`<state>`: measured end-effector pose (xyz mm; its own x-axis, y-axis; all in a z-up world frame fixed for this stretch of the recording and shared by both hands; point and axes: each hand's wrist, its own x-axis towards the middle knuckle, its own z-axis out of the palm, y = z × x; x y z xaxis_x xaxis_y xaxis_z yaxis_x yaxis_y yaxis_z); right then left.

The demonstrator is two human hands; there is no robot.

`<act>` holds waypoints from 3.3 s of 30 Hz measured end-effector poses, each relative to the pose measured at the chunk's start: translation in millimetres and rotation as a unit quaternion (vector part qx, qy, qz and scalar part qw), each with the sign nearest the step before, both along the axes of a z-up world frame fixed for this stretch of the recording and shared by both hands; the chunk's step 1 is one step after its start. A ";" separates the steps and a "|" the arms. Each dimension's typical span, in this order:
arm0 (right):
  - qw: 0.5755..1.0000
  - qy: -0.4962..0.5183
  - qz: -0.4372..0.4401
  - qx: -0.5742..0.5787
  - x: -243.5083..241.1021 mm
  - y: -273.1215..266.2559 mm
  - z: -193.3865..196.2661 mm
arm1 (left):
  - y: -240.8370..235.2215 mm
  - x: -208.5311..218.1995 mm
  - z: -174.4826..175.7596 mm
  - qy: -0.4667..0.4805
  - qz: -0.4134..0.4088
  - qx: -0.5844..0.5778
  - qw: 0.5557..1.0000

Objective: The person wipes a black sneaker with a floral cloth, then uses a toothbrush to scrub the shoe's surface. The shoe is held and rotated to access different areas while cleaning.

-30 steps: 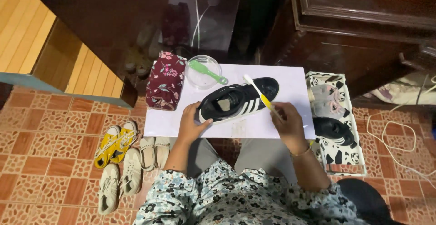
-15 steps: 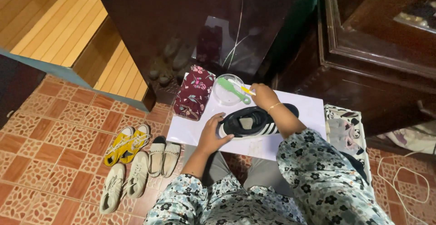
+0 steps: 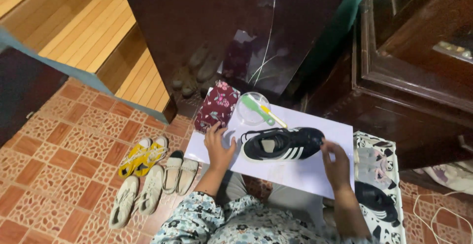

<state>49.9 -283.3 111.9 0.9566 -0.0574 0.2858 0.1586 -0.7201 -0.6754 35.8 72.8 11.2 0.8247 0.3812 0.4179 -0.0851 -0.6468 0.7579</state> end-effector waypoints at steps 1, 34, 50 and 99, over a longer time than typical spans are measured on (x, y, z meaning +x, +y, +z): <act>1.000 -0.006 -0.003 0.002 -14.9 -20.6 -14.6 | 10.4 16.0 13.1 -0.006 -0.003 0.002 1.000; 0.757 0.135 -0.159 0.619 -41.9 27.8 -27.7 | -55.7 -47.2 123.5 0.122 -0.491 -0.061 0.860; 0.981 -0.059 -0.034 -0.182 87.8 -6.1 -101.4 | -46.1 -8.0 56.8 0.150 -0.253 -0.064 0.954; 0.998 -0.011 -0.013 0.058 -71.5 63.4 -95.0 | -42.0 -11.0 54.4 0.121 -0.281 -0.034 0.951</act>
